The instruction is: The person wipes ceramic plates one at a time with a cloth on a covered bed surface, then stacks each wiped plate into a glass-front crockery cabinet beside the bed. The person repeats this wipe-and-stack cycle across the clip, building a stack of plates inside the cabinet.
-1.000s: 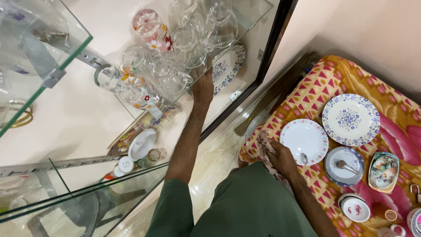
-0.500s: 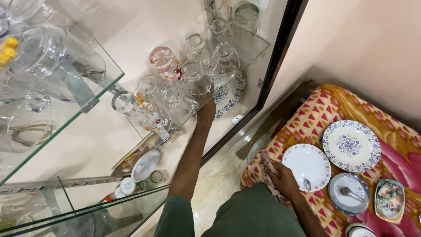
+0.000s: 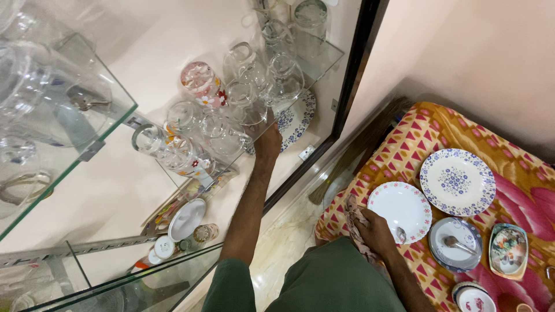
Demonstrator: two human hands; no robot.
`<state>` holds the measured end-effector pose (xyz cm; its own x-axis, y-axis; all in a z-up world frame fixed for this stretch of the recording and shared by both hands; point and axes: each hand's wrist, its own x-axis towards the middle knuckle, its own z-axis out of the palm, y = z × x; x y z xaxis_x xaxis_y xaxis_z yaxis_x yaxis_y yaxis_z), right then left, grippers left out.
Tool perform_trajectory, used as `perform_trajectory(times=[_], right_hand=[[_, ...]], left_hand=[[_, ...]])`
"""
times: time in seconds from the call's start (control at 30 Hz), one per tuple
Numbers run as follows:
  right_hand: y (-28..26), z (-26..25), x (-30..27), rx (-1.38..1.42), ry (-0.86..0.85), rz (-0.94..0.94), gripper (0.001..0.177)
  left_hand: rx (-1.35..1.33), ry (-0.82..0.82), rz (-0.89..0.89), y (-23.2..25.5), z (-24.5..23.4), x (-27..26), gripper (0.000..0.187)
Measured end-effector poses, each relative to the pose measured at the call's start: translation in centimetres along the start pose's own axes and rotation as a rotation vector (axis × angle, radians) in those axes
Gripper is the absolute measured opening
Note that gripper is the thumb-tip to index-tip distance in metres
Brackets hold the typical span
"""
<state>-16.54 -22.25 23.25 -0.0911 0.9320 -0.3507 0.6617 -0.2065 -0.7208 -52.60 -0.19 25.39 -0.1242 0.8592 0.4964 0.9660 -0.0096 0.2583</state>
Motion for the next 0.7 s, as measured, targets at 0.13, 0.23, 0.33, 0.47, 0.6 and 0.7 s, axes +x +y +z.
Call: perform_trajectory(times=[0.13,0.23,0.33,0.47,0.6,0.7], right_hand=[[0.8,-0.4,-0.5,0.108,0.117,-0.185,0.046],[0.9,-1.0,-1.5,0.200,0.255,-0.138,0.038],[1.1,-2.1,-2.5,0.285,0.338,0.083,0.032],[2.4,-4.3,-3.5,0.341,0.432,0.154,0.030],[5.3,-5.5,-4.9,0.291,0.521,0.134,0.031],[7.6,-6.4,-5.8,0.279,0.555,0.166,0.031]], left_hand=[[-0.294,-0.087,-0.101,0.9,-0.2,-1.7,0.028],[-0.243,0.160,-0.026,5.0,-0.7,-5.2,0.042],[-0.319,-0.003,0.063,10.9,-2.2,-8.9,0.049],[-0.788,-0.244,0.126,20.2,-6.0,-10.9,0.035],[-1.152,-0.398,0.287,29.2,-13.3,-8.2,0.024],[-1.515,-0.404,0.614,33.2,-21.3,-5.5,0.027]])
